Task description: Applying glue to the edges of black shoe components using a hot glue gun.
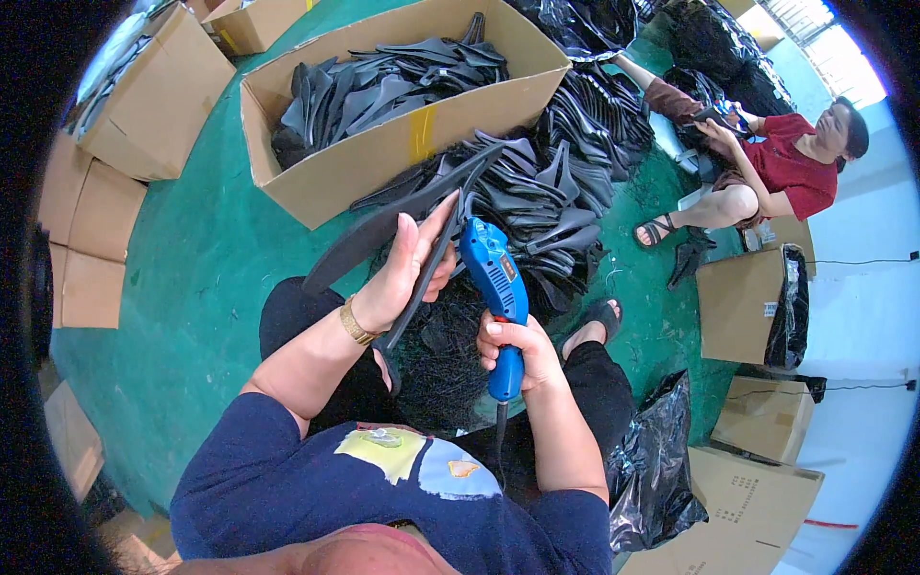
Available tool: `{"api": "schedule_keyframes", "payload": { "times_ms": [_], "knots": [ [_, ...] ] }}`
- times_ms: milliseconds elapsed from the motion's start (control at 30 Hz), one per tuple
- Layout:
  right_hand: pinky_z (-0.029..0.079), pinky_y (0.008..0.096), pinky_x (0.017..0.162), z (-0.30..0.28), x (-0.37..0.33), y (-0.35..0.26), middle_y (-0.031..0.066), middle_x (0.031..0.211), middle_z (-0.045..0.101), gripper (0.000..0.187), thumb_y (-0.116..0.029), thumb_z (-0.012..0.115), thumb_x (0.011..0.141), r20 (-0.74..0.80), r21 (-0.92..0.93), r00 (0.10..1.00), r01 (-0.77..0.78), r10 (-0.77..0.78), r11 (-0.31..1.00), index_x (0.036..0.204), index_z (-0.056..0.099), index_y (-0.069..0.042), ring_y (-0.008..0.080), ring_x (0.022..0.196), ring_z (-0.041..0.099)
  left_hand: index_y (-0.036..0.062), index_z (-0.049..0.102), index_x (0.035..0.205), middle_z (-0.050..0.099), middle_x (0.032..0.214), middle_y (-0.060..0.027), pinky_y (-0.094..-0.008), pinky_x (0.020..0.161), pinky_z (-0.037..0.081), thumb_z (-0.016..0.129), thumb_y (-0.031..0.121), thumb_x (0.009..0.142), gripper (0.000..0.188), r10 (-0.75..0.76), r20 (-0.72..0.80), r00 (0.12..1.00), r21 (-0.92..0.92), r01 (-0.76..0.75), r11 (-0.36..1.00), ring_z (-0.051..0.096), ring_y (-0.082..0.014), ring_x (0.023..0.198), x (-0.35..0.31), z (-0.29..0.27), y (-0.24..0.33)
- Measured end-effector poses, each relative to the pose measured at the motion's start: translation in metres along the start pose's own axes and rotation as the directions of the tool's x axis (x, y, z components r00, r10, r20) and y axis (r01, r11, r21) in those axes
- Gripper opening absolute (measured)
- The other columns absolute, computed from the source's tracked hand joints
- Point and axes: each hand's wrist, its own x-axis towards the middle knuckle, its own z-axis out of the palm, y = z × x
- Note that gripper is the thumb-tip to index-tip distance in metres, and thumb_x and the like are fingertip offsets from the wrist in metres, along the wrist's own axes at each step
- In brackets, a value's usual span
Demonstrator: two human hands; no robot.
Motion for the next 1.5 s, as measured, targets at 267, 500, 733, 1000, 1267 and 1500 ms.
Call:
{"api": "schedule_keyframes", "payload": {
  "times_ms": [267,500,733,1000,1267,1500],
  "knots": [
    [0.039,0.0232,0.046,0.002,-0.001,-0.006,-0.0018,0.061,0.041,0.021,-0.015,0.068,0.073,0.012,0.051,0.999,0.042,-0.043,0.998,0.079,0.05,-0.006,0.0097,0.055,0.043,0.0145,0.009,0.147,0.034,0.066,0.0047,-0.0189,0.048,0.026,0.022,0.081,0.077,0.097,0.016,0.054,0.998,0.13,-0.023,0.991,0.031,-0.0042,0.055,-0.009,0.006,0.007],
    [0.039,0.0235,0.046,-0.003,0.0,-0.013,-0.001,0.062,0.042,0.02,-0.014,0.067,0.074,0.046,0.15,0.997,0.048,-0.056,0.987,0.079,0.049,-0.006,0.0102,0.056,0.044,0.0083,0.021,0.145,0.041,0.073,0.0058,-0.0166,0.057,0.032,0.061,0.048,0.084,0.083,0.222,0.092,0.971,0.133,-0.233,0.963,0.036,-0.0038,0.063,-0.004,-0.002,-0.013],
    [0.044,0.0246,0.05,0.004,0.003,-0.019,0.0048,0.067,0.055,0.015,-0.009,0.063,0.077,-0.187,-0.69,0.754,0.356,-0.63,0.631,0.088,0.056,-0.001,0.0121,0.055,0.054,0.0048,0.038,0.138,0.05,0.124,-0.0057,-0.024,0.097,0.035,0.043,0.012,0.094,0.044,0.067,-0.156,0.986,0.057,-0.059,0.997,0.047,-0.0107,0.11,0.003,-0.019,-0.004],
    [0.045,0.0248,0.05,-0.003,-0.01,-0.018,0.0048,0.066,0.053,0.02,-0.011,0.065,0.077,-0.286,-0.483,0.819,0.326,-0.498,0.813,0.092,0.055,-0.001,0.0124,0.053,0.052,0.0005,0.041,0.135,0.044,0.136,-0.0089,-0.027,0.105,0.026,0.043,0.011,0.094,0.042,0.239,-0.3,0.923,0.121,-0.212,0.97,0.038,-0.015,0.126,0.012,-0.03,-0.013],
    [0.045,0.0258,0.051,-0.01,-0.023,-0.028,0.004,0.066,0.052,0.019,-0.014,0.064,0.078,-0.321,-0.382,0.772,0.424,-0.548,0.821,0.089,0.054,-0.002,0.0123,0.056,0.051,0.0041,0.043,0.12,0.053,0.096,-0.006,-0.0346,0.079,0.048,0.053,0.014,0.091,0.033,0.163,-0.708,0.687,-0.283,-0.487,0.826,0.054,-0.0172,0.093,0.036,-0.12,0.006],
    [0.045,0.0256,0.05,-0.017,-0.04,-0.038,0.0045,0.067,0.052,0.022,-0.013,0.065,0.078,-0.312,-0.334,0.753,0.483,-0.579,0.809,0.092,0.054,0.001,0.0122,0.056,0.051,0.0029,0.052,0.12,0.059,0.112,-0.0075,-0.0312,0.086,0.045,0.061,0.023,0.086,0.041,-0.125,-0.411,0.903,0.378,0.294,0.878,0.055,-0.0169,0.102,0.065,-0.066,-0.109]
  ]
}}
